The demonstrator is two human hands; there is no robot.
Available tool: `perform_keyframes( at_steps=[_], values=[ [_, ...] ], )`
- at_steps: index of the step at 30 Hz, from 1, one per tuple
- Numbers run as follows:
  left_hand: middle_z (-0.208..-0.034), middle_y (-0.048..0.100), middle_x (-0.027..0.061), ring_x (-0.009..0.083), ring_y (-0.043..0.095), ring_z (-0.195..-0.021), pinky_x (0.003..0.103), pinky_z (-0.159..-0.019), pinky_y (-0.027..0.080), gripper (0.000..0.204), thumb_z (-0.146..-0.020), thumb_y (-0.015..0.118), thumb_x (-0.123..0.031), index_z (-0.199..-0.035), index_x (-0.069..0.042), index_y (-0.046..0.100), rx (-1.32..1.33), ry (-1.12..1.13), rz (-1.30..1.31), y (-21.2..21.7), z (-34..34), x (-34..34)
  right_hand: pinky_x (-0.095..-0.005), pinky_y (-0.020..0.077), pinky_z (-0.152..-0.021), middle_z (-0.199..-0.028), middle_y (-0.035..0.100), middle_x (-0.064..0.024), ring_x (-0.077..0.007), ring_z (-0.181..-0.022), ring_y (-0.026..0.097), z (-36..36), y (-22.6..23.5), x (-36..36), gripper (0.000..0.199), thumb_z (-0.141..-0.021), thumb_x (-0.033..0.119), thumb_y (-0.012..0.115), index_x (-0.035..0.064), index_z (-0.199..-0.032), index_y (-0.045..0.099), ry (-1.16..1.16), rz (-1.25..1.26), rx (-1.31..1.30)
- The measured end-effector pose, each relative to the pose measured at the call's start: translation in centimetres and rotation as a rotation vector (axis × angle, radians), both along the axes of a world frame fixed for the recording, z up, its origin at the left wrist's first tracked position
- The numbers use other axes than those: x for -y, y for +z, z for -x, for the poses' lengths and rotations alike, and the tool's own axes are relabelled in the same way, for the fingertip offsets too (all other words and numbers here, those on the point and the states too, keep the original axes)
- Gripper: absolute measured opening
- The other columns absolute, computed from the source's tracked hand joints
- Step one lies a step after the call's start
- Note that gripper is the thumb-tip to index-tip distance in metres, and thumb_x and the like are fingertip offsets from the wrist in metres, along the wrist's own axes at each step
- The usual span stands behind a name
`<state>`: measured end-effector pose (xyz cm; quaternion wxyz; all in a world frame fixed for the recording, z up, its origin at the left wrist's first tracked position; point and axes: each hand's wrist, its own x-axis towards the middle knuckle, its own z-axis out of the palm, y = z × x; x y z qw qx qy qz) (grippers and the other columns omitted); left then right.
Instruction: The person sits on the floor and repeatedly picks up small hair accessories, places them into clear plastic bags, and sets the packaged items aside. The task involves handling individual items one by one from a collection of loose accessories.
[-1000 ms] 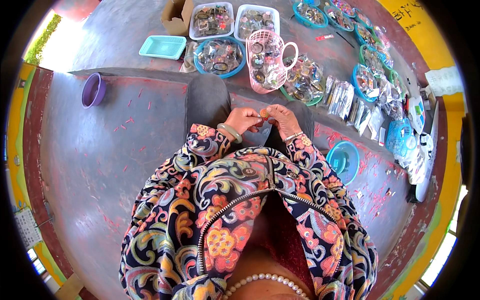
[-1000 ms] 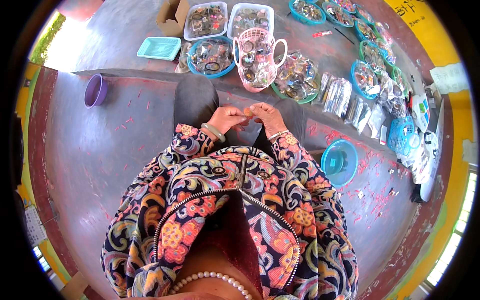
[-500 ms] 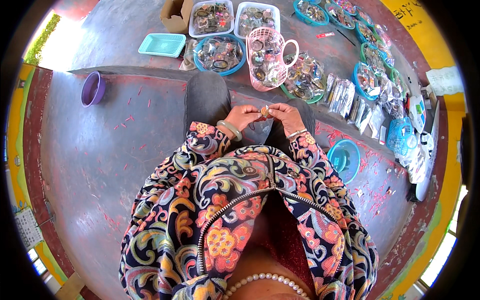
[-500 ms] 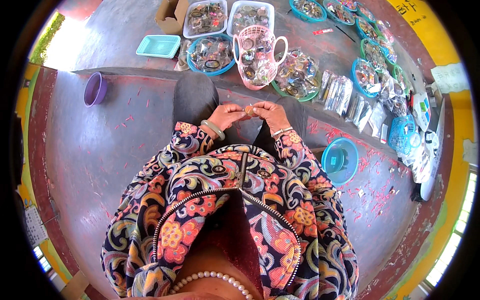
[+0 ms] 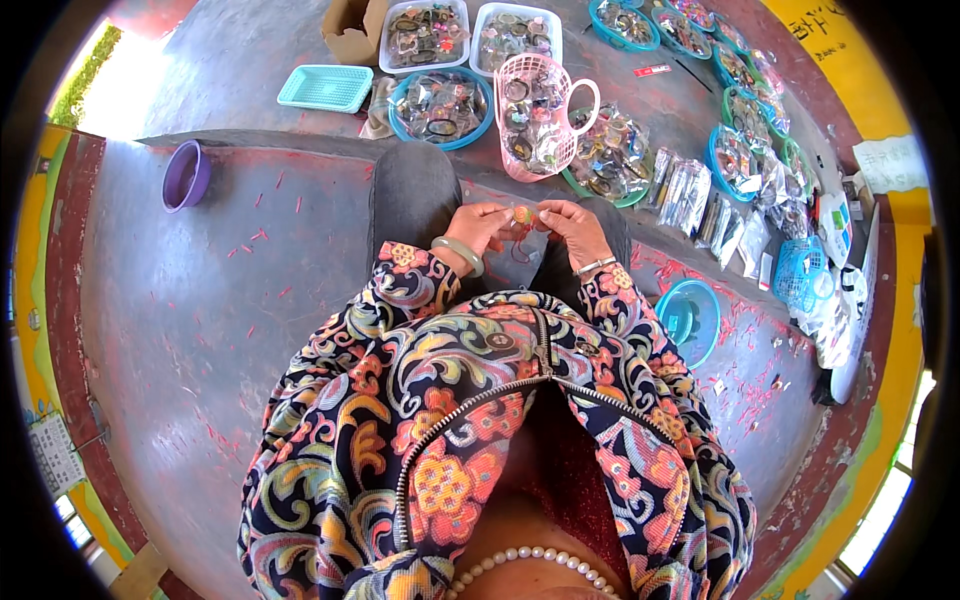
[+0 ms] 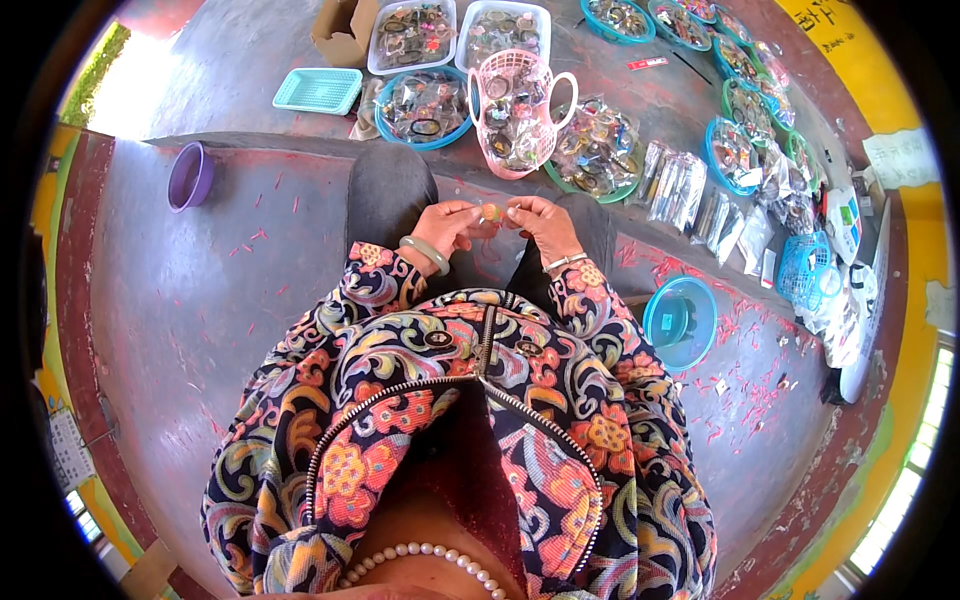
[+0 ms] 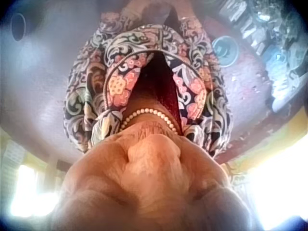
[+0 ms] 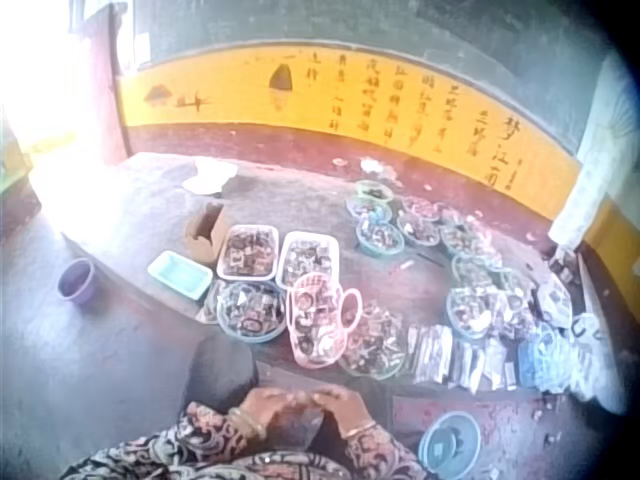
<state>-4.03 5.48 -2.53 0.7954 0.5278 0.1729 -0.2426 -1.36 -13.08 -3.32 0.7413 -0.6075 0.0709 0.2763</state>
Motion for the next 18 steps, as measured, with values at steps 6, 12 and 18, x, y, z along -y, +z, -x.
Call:
perform_keyframes(
  at_steps=[6, 12, 18],
  values=[
    [-0.083, 0.06, 0.0072, 0.0193, 0.061, -0.076, 0.02, -0.048, 0.04, 0.02, -0.08, 0.055, -0.014, -0.093, 0.001, 0.054, 0.019, 0.021, 0.036, 0.33, 0.05, -0.1, -0.0208, 0.0363, -0.059, -0.075, 0.06, -0.0001, -0.0077, -0.068, 0.055, 0.2, -0.55, 0.13, 0.018, -0.076, 0.022, 0.06, 0.0069, -0.086, 0.058, -0.04, -0.065, -0.086],
    [-0.085, 0.061, 0.0097, 0.0187, 0.061, -0.075, 0.021, -0.05, 0.043, 0.018, -0.08, 0.054, -0.012, -0.091, 0.002, 0.055, 0.048, 0.007, -0.01, 0.4, 0.09, -0.1, -0.0203, 0.0363, -0.058, -0.076, 0.06, 0.0, -0.0065, -0.067, 0.054, 0.35, -0.5, -0.15, 0.018, -0.076, 0.02, 0.061, 0.0066, -0.087, 0.059, -0.041, -0.083, -0.087],
    [-0.085, 0.059, 0.0064, 0.0158, 0.06, -0.075, 0.022, -0.054, 0.043, 0.011, -0.08, 0.054, -0.011, -0.087, -0.002, 0.054, 0.053, -0.033, -0.041, 0.36, 0.11, -0.12, -0.0205, 0.0361, -0.059, -0.077, 0.06, 0.0016, -0.0056, -0.069, 0.053, 0.56, 0.08, -0.48, 0.018, -0.076, 0.022, 0.062, 0.0082, -0.088, 0.06, 0.023, -0.044, -0.06]
  ],
)
